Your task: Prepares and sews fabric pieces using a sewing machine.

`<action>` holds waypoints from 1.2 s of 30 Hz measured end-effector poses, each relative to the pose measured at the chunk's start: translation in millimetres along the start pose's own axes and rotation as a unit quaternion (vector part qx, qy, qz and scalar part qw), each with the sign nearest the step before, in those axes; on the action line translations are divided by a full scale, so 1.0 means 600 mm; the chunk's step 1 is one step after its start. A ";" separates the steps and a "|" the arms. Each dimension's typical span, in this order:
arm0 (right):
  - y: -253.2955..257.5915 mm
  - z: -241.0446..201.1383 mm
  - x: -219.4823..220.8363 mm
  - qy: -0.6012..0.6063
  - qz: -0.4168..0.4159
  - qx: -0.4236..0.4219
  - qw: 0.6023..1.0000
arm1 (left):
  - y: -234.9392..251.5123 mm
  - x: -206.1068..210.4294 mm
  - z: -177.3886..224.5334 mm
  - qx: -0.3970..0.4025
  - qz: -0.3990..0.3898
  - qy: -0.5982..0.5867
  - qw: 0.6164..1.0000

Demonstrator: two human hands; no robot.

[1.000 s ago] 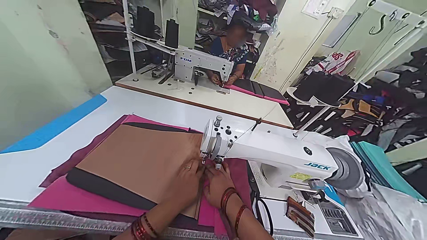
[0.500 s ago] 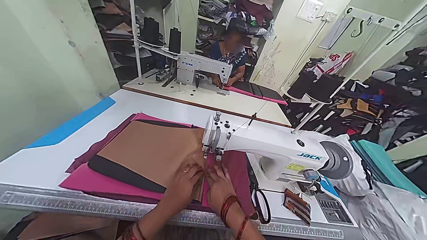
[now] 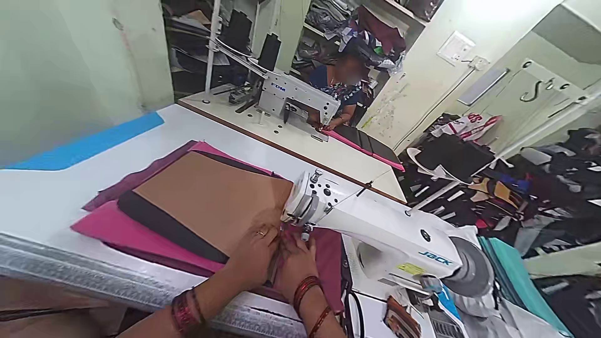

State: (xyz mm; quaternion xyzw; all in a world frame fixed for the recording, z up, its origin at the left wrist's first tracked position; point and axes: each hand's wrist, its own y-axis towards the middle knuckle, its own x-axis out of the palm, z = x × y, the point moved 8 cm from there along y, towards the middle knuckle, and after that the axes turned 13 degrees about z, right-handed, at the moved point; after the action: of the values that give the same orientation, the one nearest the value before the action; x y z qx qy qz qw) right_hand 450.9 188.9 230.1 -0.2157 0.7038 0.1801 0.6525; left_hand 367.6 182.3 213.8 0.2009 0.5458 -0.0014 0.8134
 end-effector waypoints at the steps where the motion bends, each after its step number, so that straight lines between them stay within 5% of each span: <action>1: 0.006 0.008 0.000 0.017 0.024 0.006 1.000 | 0.006 0.001 -0.004 -0.018 -0.028 -0.006 0.999; 5: 0.027 0.029 -0.001 0.030 0.095 0.008 0.995 | 0.025 0.002 -0.007 -0.054 -0.102 -0.005 0.993; 9: 0.037 0.041 -0.004 0.020 0.135 0.011 0.991 | 0.032 -0.001 -0.015 -0.058 -0.038 -0.017 0.997; 13: 0.017 0.036 -0.012 0.048 0.179 -0.019 0.983 | 0.009 -0.013 -0.013 0.074 0.125 -0.064 0.987; 19: -0.058 0.022 -0.003 0.080 0.309 -0.093 0.943 | -0.020 -0.024 -0.009 0.198 0.029 -0.065 0.978; 23: -0.081 0.014 0.011 0.059 0.417 -0.113 0.900 | -0.031 -0.028 -0.007 0.290 0.119 -0.038 0.949; 36: -0.048 -0.010 0.013 -0.035 0.400 -0.082 0.912 | -0.006 -0.021 -0.018 0.306 0.152 -0.039 0.939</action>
State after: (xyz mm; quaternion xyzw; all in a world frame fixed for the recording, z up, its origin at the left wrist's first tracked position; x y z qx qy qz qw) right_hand 461.1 161.2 223.6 0.0374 0.6903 0.4904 0.5306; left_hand 352.0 179.7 220.5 0.5206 0.4497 -0.0529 0.7238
